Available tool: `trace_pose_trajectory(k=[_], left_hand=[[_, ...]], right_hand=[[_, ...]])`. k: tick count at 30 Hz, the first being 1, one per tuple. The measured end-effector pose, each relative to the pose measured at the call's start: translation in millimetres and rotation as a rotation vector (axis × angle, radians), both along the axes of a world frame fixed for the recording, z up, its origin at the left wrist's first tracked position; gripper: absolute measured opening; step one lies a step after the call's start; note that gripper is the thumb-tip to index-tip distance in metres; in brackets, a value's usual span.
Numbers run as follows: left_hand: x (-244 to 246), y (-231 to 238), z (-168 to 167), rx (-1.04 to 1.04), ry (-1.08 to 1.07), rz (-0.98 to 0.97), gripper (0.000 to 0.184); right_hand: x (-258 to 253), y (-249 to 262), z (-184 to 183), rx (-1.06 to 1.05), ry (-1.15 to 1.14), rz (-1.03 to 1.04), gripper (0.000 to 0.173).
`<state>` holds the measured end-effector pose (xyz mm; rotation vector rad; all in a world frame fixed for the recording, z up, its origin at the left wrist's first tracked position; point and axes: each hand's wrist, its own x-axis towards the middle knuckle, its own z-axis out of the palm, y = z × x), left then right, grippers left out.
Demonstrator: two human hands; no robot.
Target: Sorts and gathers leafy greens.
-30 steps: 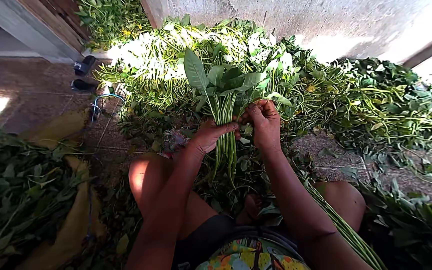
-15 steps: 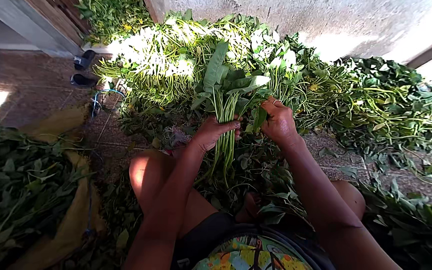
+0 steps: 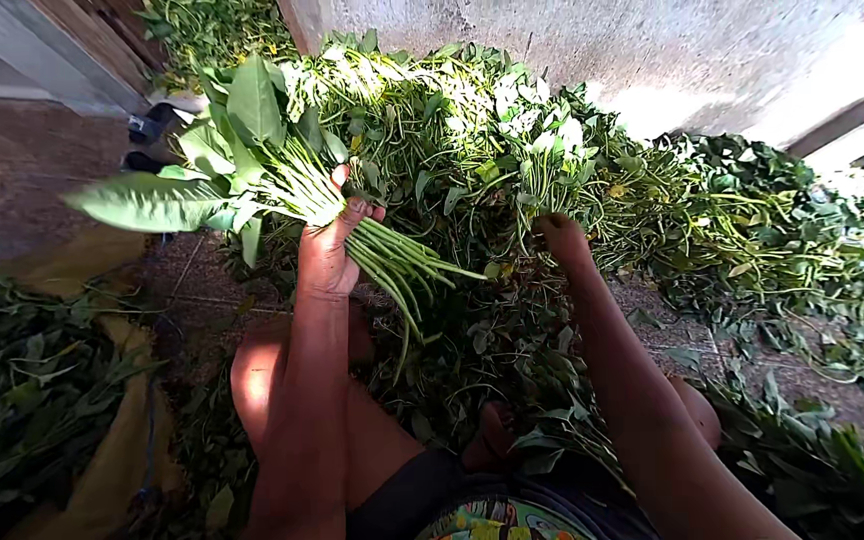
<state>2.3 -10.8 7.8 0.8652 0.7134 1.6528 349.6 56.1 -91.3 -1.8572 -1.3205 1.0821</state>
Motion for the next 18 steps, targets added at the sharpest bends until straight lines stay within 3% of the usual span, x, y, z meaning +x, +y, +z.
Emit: trace_pose_trajectory(k=[2,3,6,10,15,18], left_hand=[[3,-7,2,-0.144,-0.041,0.005,0.029],[6,-9,3,-0.202,-0.054,0.009,0.025],[9,-8,4,-0.246,-0.089,0.002,0.017],[3,4,2,-0.17,-0.145,-0.021,0.015],[18,8,1,-0.2,-0.065,0.017,0.017],[26,9,-5,-0.236,-0.078,0.014,0.028]], right_hand=[[24,35,-15,0.041,-0.037,-0.323,0.042],[33,47,-23,-0.022,-0.101,-0.36,0.045],[38,63,-27,-0.151,-0.274,-0.212,0.045],[26,73,52,0.38,-0.257,-0.366,0.036],[29,63,65,0.741,0.134,-0.312,0.026],[1,34,57,0.775,0.236,-0.229,0.025]])
